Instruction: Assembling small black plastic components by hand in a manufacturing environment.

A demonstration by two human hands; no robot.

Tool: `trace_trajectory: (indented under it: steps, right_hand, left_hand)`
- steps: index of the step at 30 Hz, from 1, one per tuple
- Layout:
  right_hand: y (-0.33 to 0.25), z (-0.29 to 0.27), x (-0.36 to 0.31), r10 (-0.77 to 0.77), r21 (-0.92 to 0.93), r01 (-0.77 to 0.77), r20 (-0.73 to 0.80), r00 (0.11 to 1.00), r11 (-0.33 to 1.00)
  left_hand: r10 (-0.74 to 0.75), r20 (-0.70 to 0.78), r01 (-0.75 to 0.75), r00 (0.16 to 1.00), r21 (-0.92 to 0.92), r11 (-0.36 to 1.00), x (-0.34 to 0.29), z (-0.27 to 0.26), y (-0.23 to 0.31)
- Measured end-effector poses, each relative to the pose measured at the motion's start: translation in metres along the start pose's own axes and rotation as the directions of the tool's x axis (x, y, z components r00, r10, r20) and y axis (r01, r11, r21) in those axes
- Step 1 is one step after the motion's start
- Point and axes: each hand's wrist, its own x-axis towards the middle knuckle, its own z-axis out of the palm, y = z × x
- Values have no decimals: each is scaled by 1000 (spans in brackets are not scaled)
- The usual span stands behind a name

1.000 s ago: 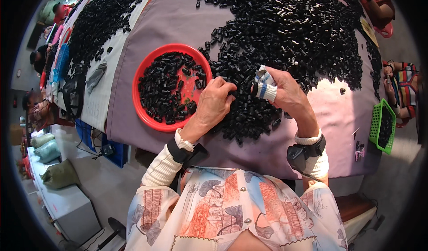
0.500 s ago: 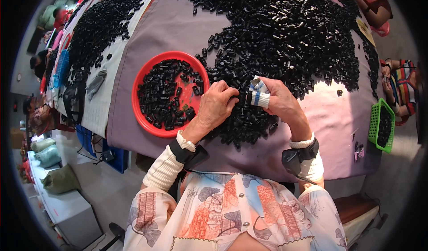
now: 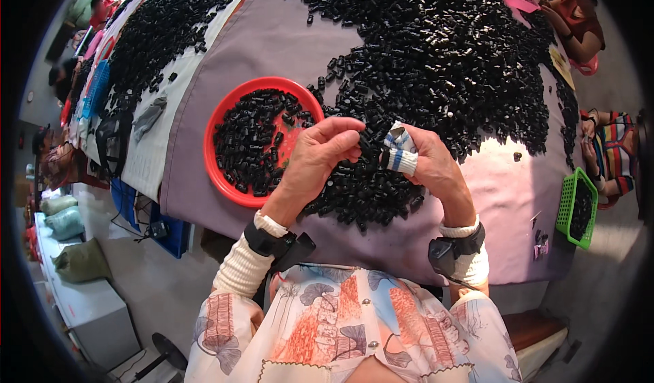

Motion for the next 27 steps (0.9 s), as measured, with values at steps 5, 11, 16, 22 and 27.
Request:
trace_trajectory:
  steps: [5,11,16,22,27]
  right_hand:
    - [-14,11,5,-158,-36,160,53,986,986]
    - [-20,18,9,-246,-131,254,75,966,958]
    - [-25,21,9,-203,-105,210,76,976,972]
    - [-29,23,10,-189,-149,205,116,975,967]
    - [-29,24,11,-177,-149,197,137,975,969]
  left_hand:
    - [-8,123,42,992,-274,961,-10,1,10]
    - [41,157,4,987,-274,962,-18,10,21]
    - [38,159,-3,987,-214,977,-20,9,25]
    - [55,132,-35,990,-151,988,-21,10,28]
    - [50,165,-28,985,-133,991,-19,8,30]
